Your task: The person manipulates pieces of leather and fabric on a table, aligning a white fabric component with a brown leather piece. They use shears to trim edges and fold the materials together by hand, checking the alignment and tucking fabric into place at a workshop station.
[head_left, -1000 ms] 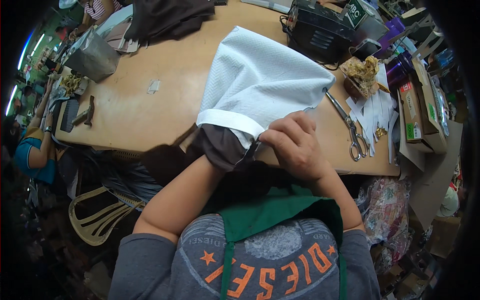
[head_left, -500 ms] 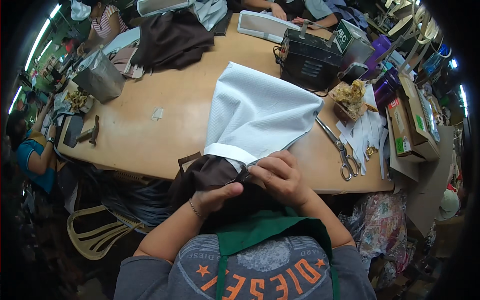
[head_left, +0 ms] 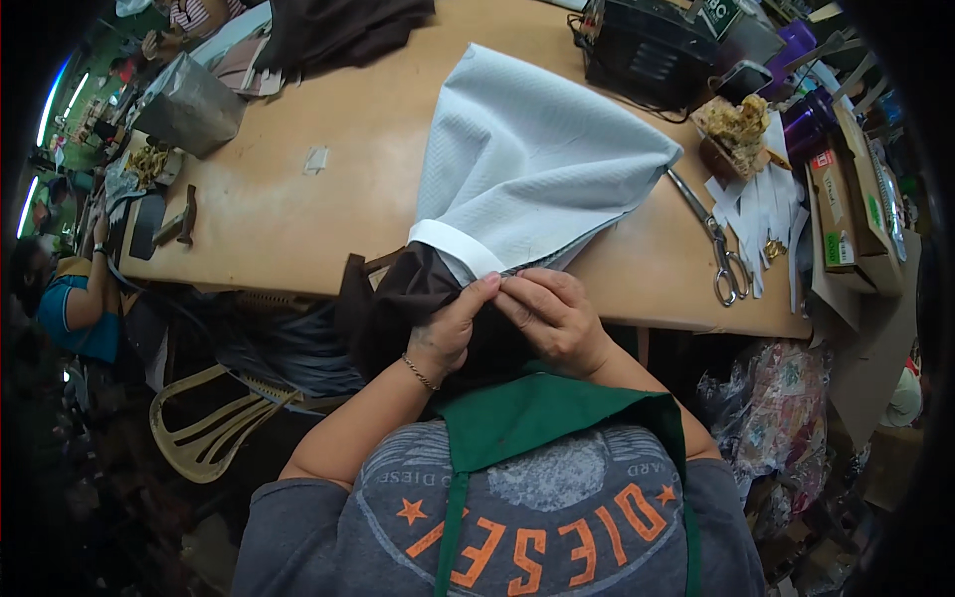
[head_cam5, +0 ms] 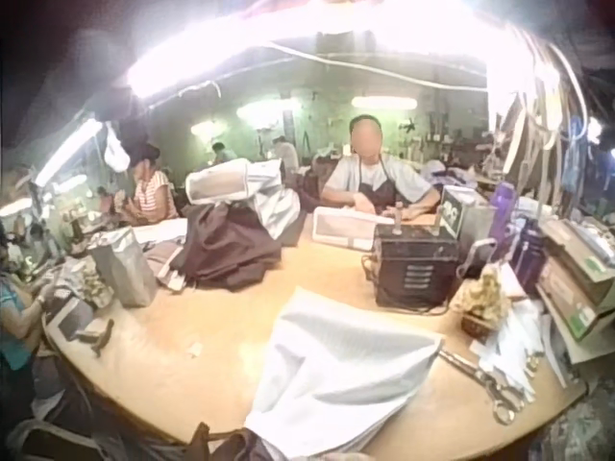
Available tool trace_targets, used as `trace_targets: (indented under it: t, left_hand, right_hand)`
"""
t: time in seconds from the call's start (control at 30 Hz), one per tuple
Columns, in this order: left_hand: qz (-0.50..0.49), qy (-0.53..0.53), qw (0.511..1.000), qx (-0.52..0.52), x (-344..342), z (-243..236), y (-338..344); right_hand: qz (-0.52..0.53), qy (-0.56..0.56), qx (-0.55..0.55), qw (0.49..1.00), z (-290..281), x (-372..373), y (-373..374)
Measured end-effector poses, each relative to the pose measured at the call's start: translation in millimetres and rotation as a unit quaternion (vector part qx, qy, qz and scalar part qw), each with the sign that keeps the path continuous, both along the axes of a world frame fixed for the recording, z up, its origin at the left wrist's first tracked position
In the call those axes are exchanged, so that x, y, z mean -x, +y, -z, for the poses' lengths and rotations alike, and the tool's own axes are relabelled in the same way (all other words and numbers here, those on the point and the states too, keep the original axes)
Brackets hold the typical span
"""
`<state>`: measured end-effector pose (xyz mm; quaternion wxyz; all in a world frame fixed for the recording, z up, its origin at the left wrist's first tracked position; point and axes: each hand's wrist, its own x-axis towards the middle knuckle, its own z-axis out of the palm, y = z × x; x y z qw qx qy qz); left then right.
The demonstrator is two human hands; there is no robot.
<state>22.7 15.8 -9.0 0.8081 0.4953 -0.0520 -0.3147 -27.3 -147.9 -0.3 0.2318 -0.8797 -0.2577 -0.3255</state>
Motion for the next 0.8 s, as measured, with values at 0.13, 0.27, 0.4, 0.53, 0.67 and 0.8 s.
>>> trace_targets:
  t: [0.13,0.27,0.4,0.53,0.67,0.8]
  left_hand:
    - [-0.037,0.058,0.998,-0.001,7,11,-1]
    - [-0.044,0.107,0.992,0.039,11,9,-2]
    - [-0.046,0.099,0.994,0.005,15,0,-1]
    - [-0.066,0.022,0.997,-0.023,16,-6,-2]
    - [-0.063,-0.231,0.952,-0.189,14,-2,7]
    - [-0.038,-0.341,0.912,-0.227,14,10,20]
  right_hand:
    - [0.01,0.001,0.01,1.0,7,5,4]
    - [0.001,0.007,0.002,1.0,10,5,2]
    - [-0.011,0.012,-0.008,1.0,13,6,0]
    - [-0.04,0.041,-0.066,0.996,9,3,1]
    - [-0.008,0.095,-0.12,0.988,-8,-2,-1]
    - [0.025,0.172,-0.026,0.984,-26,-10,-4]
